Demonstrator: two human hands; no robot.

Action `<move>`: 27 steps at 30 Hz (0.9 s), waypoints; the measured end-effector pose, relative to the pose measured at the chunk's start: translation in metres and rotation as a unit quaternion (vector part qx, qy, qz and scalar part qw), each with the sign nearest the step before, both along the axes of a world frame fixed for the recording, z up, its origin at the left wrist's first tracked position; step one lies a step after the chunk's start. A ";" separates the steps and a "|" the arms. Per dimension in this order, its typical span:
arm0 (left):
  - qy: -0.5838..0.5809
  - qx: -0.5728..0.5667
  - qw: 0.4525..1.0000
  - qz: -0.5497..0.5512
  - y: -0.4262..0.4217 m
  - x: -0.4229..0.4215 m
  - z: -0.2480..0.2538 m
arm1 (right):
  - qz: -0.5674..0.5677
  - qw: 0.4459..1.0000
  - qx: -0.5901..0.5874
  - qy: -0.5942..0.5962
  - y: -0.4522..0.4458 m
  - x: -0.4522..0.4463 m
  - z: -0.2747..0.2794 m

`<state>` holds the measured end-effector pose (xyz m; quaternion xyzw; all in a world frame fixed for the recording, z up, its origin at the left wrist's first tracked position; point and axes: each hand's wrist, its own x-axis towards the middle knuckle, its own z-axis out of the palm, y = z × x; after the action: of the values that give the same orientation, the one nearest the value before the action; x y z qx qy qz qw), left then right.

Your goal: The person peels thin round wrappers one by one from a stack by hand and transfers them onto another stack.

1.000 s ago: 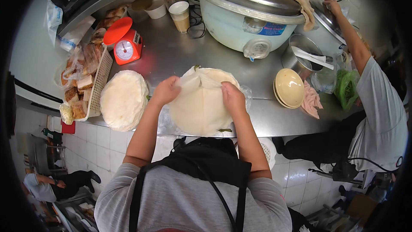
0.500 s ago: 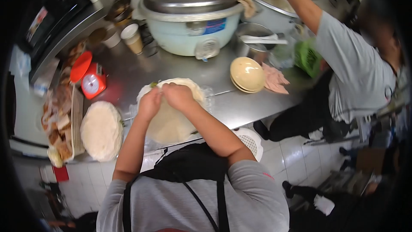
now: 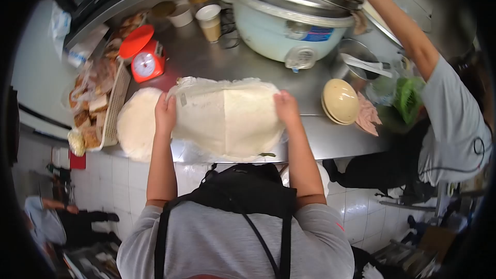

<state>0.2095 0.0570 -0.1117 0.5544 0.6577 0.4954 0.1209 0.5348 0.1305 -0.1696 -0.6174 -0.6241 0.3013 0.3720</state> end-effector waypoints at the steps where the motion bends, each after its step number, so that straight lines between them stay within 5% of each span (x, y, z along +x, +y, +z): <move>1: 0.001 0.013 1.000 0.014 -0.002 -0.007 0.004 | 0.019 0.999 -0.048 0.006 -0.004 0.001 0.012; 4: -0.018 -0.003 0.998 0.060 -0.008 -0.031 0.010 | -0.016 0.996 -0.073 0.051 -0.002 0.001 -0.009; 9: 0.040 0.091 0.977 0.189 -0.027 -0.077 0.036 | -0.036 0.994 -0.063 -0.087 0.000 0.024 -0.024; 13: 0.009 0.056 0.995 0.088 -0.041 -0.096 0.063 | -0.013 0.940 -0.140 -0.310 0.001 0.017 -0.017; 15: -0.029 0.020 0.999 0.021 -0.042 -0.095 0.071 | -0.066 0.930 -0.089 -0.349 -0.014 -0.005 0.019; 19: -0.067 -0.035 0.995 -0.072 -0.050 -0.083 0.097 | 0.115 0.969 0.075 -0.206 -0.025 -0.075 0.072; 24: -0.087 -0.082 0.975 -0.186 -0.071 -0.090 0.117 | 0.366 0.904 0.220 -0.030 -0.058 -0.199 0.116; 27: -0.104 -0.121 0.958 -0.237 -0.074 -0.116 0.127 | 0.452 0.874 0.112 0.137 -0.048 -0.249 0.109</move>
<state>0.0938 -0.0168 0.0150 0.6215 0.5460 0.4240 0.3686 0.2860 0.0827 -0.0609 -0.1751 -0.8075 0.4461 0.3440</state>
